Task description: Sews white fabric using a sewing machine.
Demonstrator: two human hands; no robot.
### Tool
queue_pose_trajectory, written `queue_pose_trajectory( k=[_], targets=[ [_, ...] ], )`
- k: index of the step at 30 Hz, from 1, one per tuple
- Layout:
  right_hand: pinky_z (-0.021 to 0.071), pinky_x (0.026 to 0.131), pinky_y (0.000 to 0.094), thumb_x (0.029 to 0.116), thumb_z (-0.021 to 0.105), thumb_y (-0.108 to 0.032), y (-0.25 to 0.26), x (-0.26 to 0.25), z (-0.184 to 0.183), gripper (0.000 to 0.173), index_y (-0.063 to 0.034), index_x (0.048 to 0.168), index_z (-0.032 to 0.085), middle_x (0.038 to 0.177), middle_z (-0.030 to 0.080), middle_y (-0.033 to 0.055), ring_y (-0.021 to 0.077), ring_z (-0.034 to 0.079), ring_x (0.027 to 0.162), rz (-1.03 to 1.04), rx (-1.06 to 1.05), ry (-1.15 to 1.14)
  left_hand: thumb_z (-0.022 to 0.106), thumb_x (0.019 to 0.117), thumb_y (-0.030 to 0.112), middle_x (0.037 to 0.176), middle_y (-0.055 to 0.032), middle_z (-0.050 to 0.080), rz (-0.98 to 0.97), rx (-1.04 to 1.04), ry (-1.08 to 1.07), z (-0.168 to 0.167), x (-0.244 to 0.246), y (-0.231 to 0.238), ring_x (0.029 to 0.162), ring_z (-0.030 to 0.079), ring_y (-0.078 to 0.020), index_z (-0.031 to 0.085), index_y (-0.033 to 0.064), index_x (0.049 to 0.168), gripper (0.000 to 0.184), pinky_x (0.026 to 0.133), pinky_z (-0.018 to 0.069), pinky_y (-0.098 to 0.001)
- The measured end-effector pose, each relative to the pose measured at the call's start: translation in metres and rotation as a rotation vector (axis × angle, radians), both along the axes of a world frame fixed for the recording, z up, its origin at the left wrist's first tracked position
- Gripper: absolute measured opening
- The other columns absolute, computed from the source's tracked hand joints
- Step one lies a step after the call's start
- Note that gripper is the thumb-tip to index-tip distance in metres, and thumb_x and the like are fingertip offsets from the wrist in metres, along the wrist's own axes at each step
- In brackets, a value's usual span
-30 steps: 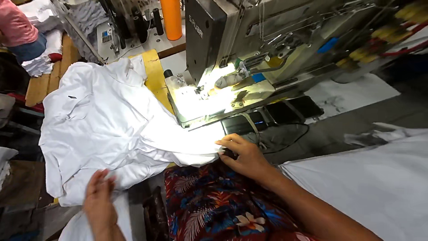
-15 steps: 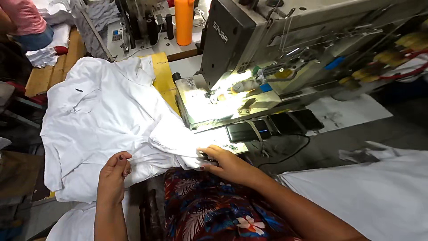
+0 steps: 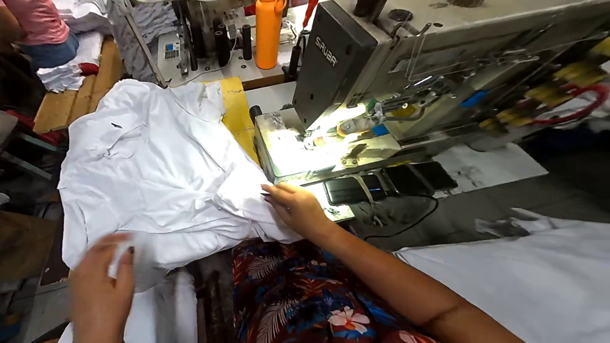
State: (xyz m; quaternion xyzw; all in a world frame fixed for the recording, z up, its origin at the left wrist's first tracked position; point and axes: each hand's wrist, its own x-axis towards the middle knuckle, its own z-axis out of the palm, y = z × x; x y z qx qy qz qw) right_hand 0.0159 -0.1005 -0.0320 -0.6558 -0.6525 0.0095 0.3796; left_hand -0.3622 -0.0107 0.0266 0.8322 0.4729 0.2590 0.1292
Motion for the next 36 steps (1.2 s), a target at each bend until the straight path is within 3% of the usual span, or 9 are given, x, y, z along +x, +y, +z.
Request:
queue_pose_trajectory(
  k=[2, 5, 11, 15, 18, 25, 31, 34, 36],
  targets=[
    [0.0565, 0.064, 0.031, 0.0985, 0.064, -0.03, -0.017, 0.007, -0.007, 0.03, -0.0105, 0.117, 0.076, 0.098, 0.074, 0.007, 0.0126, 0.065, 0.072, -0.03, -0.055, 0.177, 0.058, 0.0981, 0.021, 0.145, -0.038, 0.047, 0.219, 0.044, 0.073, -0.002, -0.002, 0.015, 0.133, 0.046, -0.0581, 0.055, -0.0076, 0.139, 0.05, 0.104, 0.0353, -0.0752],
    [0.059, 0.07, 0.0363, 0.0938, 0.07, -0.035, -0.026, -0.006, -0.023, 0.03, -0.0106, 0.111, 0.076, 0.101, 0.072, 0.0076, 0.0162, 0.069, 0.081, -0.006, -0.187, 0.228, 0.063, 0.0976, 0.024, 0.141, -0.0324, 0.055, 0.013, -0.005, -0.015, -0.017, 0.063, 0.019, 0.132, 0.052, -0.0493, 0.059, -0.0059, 0.135, 0.048, 0.107, 0.042, -0.0632],
    [0.055, 0.078, 0.0331, 0.0928, 0.07, -0.026, -0.026, 0.008, -0.009, 0.023, -0.0043, 0.102, 0.073, 0.092, 0.07, 0.0083, 0.015, 0.066, 0.084, 0.083, -0.361, 0.368, 0.059, 0.0872, 0.008, 0.143, -0.019, 0.059, -0.356, 0.226, 0.006, -0.075, 0.18, 0.041, 0.132, 0.056, -0.0423, 0.069, 0.0102, 0.128, 0.042, 0.105, 0.0409, -0.0686],
    [0.0438, 0.058, 0.0164, 0.0948, 0.07, -0.021, -0.044, 0.028, 0.013, 0.016, -0.0064, 0.101, 0.067, 0.088, 0.064, -0.0017, -0.0012, 0.05, 0.063, 0.204, -0.336, 0.691, 0.049, 0.0913, 0.008, 0.125, -0.0104, 0.072, -0.432, 0.27, -0.08, -0.058, 0.187, 0.045, 0.126, 0.062, -0.0366, 0.077, 0.0118, 0.113, 0.035, 0.103, 0.0455, -0.0618],
    [0.0442, 0.061, 0.0146, 0.0988, 0.062, -0.015, -0.062, 0.043, 0.029, 0.007, -0.009, 0.1, 0.059, 0.086, 0.059, -0.0072, -0.0036, 0.051, 0.068, 0.35, -0.2, 0.884, 0.047, 0.0952, 0.007, 0.117, -0.0096, 0.075, -0.47, 0.253, -0.176, -0.041, 0.189, 0.035, 0.122, 0.065, -0.0329, 0.077, 0.0091, 0.111, 0.034, 0.106, 0.046, -0.0562],
    [0.0469, 0.068, 0.015, 0.099, 0.065, -0.023, -0.092, 0.078, 0.04, 0.02, -0.0026, 0.101, 0.068, 0.088, 0.063, 0.0013, -0.0008, 0.054, 0.074, 0.084, -0.114, 0.516, 0.058, 0.0965, 0.01, 0.097, -0.0106, 0.074, -0.591, 0.196, -0.333, -0.005, 0.199, 0.017, 0.096, 0.068, -0.0151, 0.079, 0.0068, 0.108, 0.024, 0.09, 0.0534, -0.0287],
    [0.0479, 0.067, 0.0171, 0.1028, 0.057, -0.018, -0.11, 0.071, 0.046, 0.016, -0.0042, 0.11, 0.055, 0.091, 0.059, -0.0025, -0.0016, 0.054, 0.075, 0.193, -0.049, 0.725, 0.055, 0.1056, 0.024, 0.116, -0.0073, 0.074, -0.778, -0.085, -0.491, 0.006, 0.211, 0.007, 0.12, 0.066, -0.0178, 0.075, 0.0066, 0.11, 0.027, 0.108, 0.0508, -0.0372],
    [0.0514, 0.069, 0.0177, 0.0939, 0.073, -0.021, -0.103, 0.059, 0.046, 0.032, 0.0007, 0.117, 0.069, 0.087, 0.068, 0.0048, 0.0013, 0.06, 0.076, 0.269, -0.005, 0.625, 0.051, 0.1075, 0.031, 0.101, 0.0112, 0.071, -0.779, -0.337, -0.713, 0.024, 0.229, 0.0, 0.093, 0.067, -0.0016, 0.068, 0.0207, 0.11, 0.02, 0.084, 0.0573, -0.0229],
    [0.0498, 0.07, 0.0153, 0.0977, 0.069, -0.021, -0.094, 0.055, 0.048, 0.024, 0.0027, 0.098, 0.074, 0.081, 0.069, 0.0055, -0.0007, 0.06, 0.074, 0.306, 0.053, 0.594, 0.05, 0.1074, 0.024, 0.096, 0.0136, 0.069, -0.724, -0.273, -0.761, 0.041, 0.25, -0.002, 0.083, 0.065, 0.0021, 0.066, 0.0186, 0.11, 0.017, 0.074, 0.0564, -0.0181]
  ],
)
